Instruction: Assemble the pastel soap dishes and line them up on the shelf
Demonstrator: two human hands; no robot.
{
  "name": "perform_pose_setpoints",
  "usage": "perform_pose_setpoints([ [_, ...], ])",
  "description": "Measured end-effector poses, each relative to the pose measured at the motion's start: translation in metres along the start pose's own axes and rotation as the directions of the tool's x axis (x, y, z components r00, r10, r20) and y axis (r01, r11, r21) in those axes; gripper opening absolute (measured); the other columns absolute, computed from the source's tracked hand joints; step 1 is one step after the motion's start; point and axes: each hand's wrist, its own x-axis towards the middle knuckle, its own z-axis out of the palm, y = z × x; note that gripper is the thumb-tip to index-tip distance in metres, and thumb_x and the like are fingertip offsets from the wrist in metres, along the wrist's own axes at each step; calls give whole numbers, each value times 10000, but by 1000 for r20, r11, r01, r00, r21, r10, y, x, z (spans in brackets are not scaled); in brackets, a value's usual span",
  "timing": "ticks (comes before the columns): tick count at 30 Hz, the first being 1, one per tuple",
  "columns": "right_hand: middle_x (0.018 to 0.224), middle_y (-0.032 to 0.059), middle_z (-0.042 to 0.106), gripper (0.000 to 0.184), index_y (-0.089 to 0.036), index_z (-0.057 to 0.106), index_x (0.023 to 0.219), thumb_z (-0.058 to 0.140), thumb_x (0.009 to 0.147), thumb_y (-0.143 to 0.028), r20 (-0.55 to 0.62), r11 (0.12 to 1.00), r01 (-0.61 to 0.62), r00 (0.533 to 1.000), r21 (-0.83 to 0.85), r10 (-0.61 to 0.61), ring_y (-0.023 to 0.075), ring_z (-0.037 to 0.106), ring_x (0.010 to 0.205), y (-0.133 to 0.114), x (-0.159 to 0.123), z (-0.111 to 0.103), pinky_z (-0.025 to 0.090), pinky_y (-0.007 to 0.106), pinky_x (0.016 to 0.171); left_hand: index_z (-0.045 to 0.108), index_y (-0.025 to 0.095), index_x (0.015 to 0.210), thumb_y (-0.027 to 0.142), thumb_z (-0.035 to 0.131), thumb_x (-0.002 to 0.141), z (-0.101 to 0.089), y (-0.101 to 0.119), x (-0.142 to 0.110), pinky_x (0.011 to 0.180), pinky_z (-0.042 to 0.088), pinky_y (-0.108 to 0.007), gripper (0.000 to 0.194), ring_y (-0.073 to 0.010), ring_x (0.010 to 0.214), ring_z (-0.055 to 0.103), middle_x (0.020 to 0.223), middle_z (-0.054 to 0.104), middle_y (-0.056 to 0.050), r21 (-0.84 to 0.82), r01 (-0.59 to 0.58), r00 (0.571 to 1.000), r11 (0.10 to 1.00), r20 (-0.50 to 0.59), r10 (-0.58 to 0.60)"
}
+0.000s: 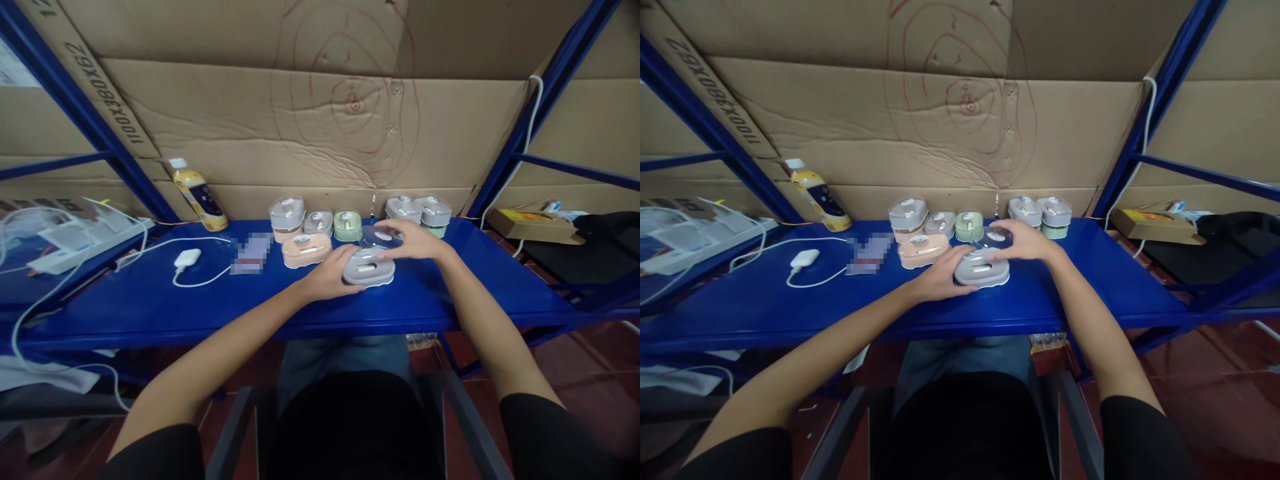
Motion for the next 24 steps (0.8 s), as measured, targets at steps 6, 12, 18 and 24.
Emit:
perform_pose_setpoints([
  [6,1340,158,722,966,-199,650,1515,960,708,-632,93,986,150,985,-65,-144,365,701,1184,-12,1,14,585,542,1042,321,210,1655,531,1034,654,8,-9,3,1263,436,-670,1270,-469,1502,545,1588,556,-236,-206,128,986,970,-75,-146],
  [12,1324,132,688,942,-251,646,1547,953,741,-630,134,970,235,965,-68,-225,353,676,1202,-14,3,28,562,542,1069,327,208,1636,517,1055,610,12,-16,6,1206,479,-669,1296,-461,1409,629,1478,641,-217,-388,164,977,907,-60,-203],
  [18,1298,126,693,932,-257,645,1566,947,758,-612,152,968,248,959,-49,-238,335,674,1187,-16,6,40,562,513,1058,267,177,1691,523,1064,576,17,-19,8,1242,426,-689,1414,-487,1464,588,1517,632,-252,-437,196,972,878,-29,-231],
  [24,1285,121,689,923,-265,648,1555,952,758,-619,171,978,199,968,-66,-185,325,673,1165,-13,6,44,572,500,1037,190,194,1748,517,1056,592,15,-18,5,1258,397,-708,1480,-496,1511,541,1549,608,-257,-413,220,969,884,-9,-245],
])
